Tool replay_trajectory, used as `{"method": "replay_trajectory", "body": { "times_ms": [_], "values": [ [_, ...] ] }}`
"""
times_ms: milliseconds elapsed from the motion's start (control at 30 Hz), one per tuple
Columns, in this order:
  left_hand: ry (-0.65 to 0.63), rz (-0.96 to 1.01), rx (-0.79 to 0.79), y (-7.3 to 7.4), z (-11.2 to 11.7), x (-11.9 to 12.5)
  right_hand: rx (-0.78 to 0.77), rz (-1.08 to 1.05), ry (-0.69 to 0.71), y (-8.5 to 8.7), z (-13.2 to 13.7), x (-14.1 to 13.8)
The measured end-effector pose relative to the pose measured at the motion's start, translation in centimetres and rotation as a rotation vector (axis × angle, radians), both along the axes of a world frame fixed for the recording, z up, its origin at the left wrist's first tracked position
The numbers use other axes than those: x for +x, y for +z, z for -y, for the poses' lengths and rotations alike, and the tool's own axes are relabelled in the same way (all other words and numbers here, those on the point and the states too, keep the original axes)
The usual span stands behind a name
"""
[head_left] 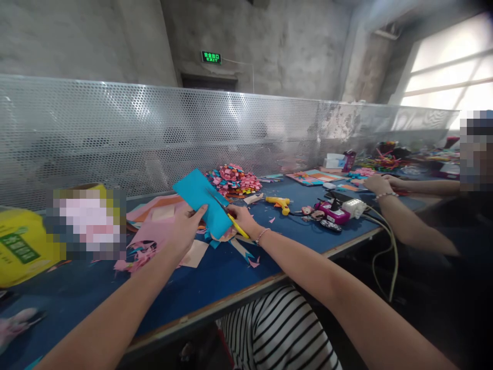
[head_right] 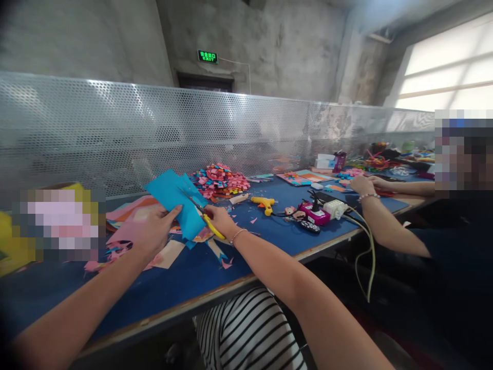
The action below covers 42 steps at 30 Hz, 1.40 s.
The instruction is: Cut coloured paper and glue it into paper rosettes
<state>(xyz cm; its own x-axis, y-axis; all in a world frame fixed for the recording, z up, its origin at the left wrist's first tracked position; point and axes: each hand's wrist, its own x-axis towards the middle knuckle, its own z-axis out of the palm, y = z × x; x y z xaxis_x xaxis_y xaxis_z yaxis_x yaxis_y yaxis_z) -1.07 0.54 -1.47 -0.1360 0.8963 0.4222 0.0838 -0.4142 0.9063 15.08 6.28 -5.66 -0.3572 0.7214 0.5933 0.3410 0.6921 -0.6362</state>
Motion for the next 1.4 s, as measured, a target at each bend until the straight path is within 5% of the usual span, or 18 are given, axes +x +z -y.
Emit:
{"method": "replay_trajectory", "body": {
  "times_ms": [1400],
  "values": [
    [-0.059, -0.157, -0.120, -0.43, 0.25, 0.59, -0.054, -0.004, -0.002, 0.40, 0.39, 0.35]
  ]
}}
